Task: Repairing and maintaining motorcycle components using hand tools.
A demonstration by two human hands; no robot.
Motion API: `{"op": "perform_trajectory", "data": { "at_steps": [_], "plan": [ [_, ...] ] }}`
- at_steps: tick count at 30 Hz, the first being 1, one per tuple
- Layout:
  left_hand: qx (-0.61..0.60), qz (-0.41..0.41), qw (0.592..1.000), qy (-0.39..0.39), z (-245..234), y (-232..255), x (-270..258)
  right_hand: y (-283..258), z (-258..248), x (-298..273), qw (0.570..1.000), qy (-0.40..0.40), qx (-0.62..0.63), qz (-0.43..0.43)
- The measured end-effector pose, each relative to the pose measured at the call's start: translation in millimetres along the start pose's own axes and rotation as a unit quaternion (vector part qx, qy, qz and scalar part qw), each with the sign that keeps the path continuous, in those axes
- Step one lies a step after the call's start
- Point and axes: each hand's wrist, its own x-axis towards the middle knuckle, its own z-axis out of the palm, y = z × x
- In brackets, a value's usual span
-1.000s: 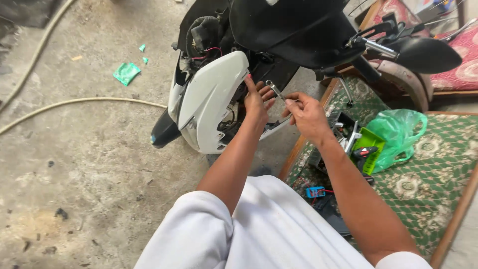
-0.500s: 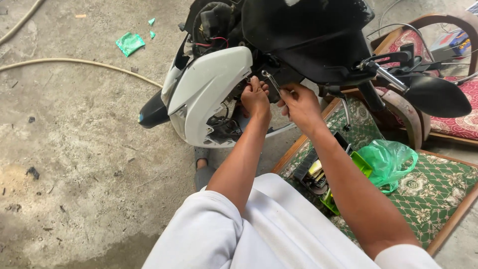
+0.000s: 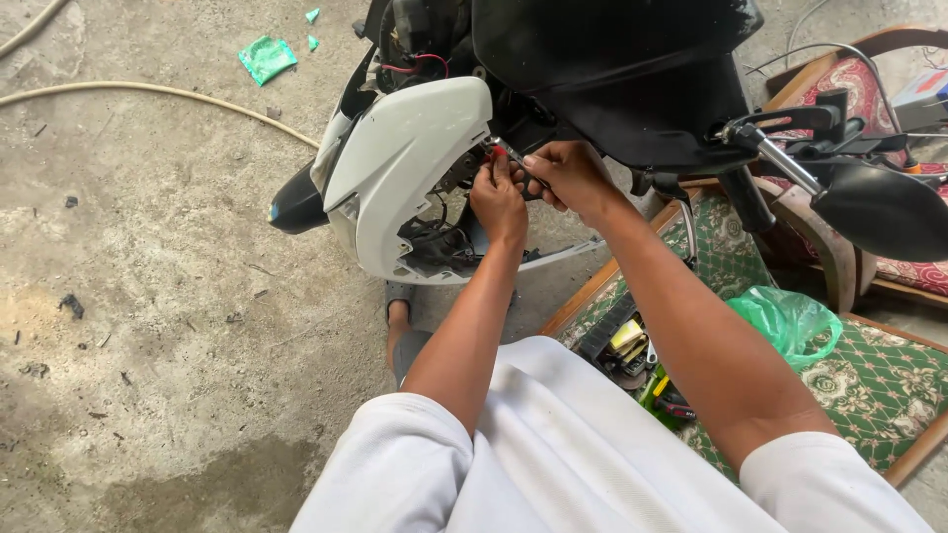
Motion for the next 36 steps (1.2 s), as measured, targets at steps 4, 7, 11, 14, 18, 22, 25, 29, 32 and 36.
{"op": "perform_trajectory", "data": {
  "at_steps": [4,7,11,14,18,22,25,29,32,36],
  "plan": [
    [-0.054,-0.018,0.998,-0.025,-6.1,-22.5,8.3,-5.1,3.1,3.9,0.999,-0.001,-0.037,0.019],
    [-0.049,-0.053,0.997,-0.022,-10.2,-10.7,5.4,-2.3,0.2,9.7,0.999,-0.011,-0.034,0.026],
    [-0.052,-0.079,0.995,0.007,-9.3,-2.9,2.0,-3.7,0.7,8.9,0.999,-0.005,-0.034,0.039],
    [0.000,-0.094,0.995,-0.012,-19.0,-0.5,2.4,-9.0,11.6,-3.8,0.998,-0.007,-0.024,0.049],
    [0.024,-0.047,0.998,-0.023,-28.5,2.8,4.6,-9.9,40.8,-17.2,0.997,0.019,0.006,0.077],
    [-0.017,-0.067,0.996,-0.052,-33.9,7.9,5.3,-5.6,55.3,-24.4,0.995,0.062,0.033,0.067],
    [-0.032,-0.066,0.995,-0.073,-30.5,-1.1,8.3,10.7,40.0,-24.0,0.995,0.071,0.049,0.039],
    [-0.037,-0.032,0.995,-0.088,-31.7,-5.6,12.2,18.6,19.6,-42.9,0.977,0.103,-0.131,-0.134],
    [-0.053,-0.045,0.993,-0.095,-30.7,-17.4,16.3,-25.1,15.4,-69.3,0.997,0.053,0.031,-0.055],
    [-0.003,-0.053,0.995,-0.081,-32.3,-13.7,18.6,-48.4,14.0,-80.0,0.987,-0.017,0.153,-0.041]
  ]
}}
